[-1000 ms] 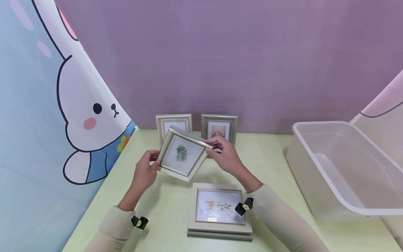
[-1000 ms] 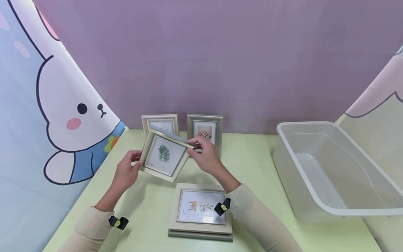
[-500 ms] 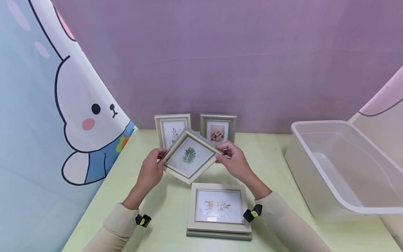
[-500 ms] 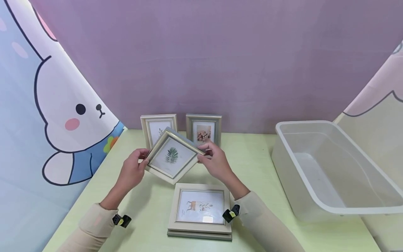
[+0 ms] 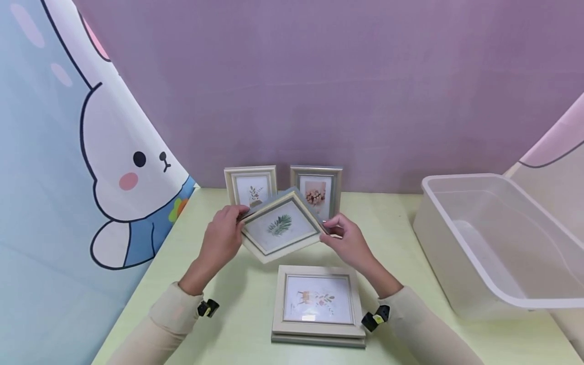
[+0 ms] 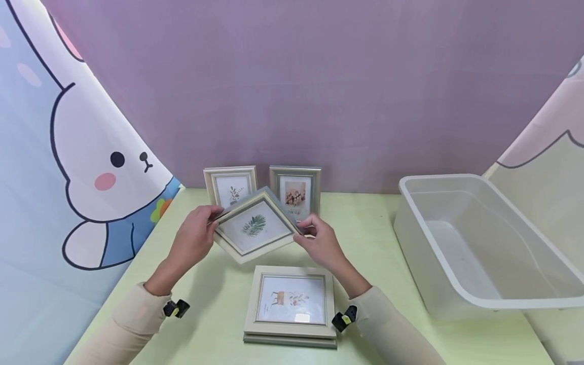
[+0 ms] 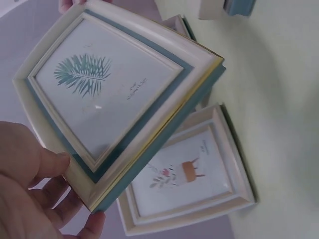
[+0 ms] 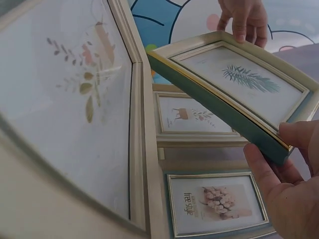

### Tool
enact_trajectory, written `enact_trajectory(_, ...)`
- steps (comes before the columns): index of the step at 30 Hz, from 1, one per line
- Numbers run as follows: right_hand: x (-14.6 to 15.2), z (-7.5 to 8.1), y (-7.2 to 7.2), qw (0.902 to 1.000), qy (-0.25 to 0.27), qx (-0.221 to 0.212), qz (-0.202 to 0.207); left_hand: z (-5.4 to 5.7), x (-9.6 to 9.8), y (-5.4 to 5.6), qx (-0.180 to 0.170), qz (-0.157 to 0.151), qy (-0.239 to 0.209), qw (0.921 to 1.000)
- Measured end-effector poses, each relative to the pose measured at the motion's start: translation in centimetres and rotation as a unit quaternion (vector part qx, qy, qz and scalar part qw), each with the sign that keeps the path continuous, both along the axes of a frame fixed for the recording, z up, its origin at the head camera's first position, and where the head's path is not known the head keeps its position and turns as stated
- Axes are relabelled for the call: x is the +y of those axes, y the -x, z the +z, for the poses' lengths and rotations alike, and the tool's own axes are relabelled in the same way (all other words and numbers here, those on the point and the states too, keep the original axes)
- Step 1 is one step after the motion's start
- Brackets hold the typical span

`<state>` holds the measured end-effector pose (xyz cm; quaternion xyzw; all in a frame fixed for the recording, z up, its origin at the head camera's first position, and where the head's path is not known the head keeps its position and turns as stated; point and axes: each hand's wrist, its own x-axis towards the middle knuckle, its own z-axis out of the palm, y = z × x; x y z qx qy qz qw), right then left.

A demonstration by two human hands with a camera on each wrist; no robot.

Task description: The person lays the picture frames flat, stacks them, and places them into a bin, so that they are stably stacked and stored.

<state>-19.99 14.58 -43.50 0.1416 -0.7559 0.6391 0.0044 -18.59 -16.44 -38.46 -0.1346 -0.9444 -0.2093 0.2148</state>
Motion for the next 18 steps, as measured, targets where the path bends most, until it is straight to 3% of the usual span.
enact_trajectory(8,1.3,-0.9,-0.7,0.9995,-0.002,-0.025,-0.021,1.3,1.6,0.2,0.035,-0.014,0.042,0.9984)
enact_trajectory(18,2.3,-2.0,-2.3,0.9971,-0.055,-0.050,-0.016,2.2,3.3,0.0,0.078,-0.030,0.093,0.9922)
